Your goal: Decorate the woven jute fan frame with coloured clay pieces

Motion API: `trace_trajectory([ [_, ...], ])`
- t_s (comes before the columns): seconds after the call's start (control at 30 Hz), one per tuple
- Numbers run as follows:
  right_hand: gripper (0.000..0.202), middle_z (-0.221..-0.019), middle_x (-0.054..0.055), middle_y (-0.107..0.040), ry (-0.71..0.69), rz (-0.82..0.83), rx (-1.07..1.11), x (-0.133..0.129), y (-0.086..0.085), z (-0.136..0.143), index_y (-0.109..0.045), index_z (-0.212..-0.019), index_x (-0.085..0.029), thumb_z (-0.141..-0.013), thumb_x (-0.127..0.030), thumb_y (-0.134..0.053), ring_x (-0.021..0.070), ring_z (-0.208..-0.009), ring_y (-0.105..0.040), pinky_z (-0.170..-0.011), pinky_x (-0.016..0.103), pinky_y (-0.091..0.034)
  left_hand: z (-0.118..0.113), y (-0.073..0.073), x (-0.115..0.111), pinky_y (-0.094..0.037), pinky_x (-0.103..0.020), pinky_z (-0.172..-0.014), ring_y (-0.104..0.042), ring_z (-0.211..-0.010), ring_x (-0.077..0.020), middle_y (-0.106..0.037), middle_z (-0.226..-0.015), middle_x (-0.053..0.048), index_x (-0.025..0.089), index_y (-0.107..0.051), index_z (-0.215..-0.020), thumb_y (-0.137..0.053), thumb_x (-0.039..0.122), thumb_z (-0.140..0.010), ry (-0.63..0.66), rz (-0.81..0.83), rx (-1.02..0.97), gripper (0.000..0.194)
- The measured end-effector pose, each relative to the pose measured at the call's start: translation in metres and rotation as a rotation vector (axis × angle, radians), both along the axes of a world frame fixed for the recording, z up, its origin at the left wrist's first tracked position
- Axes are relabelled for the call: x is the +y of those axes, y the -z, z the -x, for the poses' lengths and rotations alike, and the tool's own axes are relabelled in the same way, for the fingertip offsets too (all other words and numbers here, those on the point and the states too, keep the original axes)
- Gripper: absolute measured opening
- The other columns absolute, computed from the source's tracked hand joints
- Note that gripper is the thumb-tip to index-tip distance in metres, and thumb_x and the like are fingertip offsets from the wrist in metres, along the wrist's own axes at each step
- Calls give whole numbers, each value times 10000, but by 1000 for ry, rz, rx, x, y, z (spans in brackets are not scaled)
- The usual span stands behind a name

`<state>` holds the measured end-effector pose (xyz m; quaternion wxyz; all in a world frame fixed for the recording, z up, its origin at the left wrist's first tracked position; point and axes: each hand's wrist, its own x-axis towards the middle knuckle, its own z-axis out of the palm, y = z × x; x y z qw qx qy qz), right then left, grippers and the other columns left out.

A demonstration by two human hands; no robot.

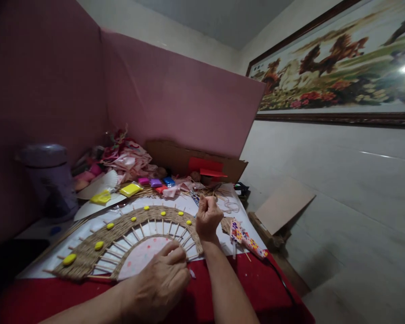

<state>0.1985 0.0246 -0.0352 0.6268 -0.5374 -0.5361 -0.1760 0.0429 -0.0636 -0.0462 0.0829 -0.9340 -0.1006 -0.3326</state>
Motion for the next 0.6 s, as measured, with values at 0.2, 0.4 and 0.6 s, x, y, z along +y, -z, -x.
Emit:
trace_trajectory([
  [0.2,239,-579,-14,-545,-69,59,-157,-1,5,12,-536,-717,-175,-868,-358,-505,121,-504,-473,-526,236,-332,-5,-4,4,-286,-332,-612,-369,-571,-135,-402,-519,17,183,-381,-598,-467,149,-790,41,-152,-73,213],
  [0.4,272,-660,28,-602,-23,43,-54,5,6,4,-537,-832,-162,-935,-336,-355,154,-581,-551,-564,247,-365,-19,-22,-1,-309,-333,-630,-392,-606,-140,-424,-496,15,165,-451,-591,-528,168,-783,133,-257,-105,208],
  [0.6,361,-536,-7,-530,128,-49,61,7,-4,-15,-468,-641,-187,-922,-396,-379,124,-477,-460,-511,235,-313,-39,-4,-13,-333,-328,-644,-402,-617,-133,-456,-538,21,176,-528,-651,-570,182,-798,245,-305,-131,152],
])
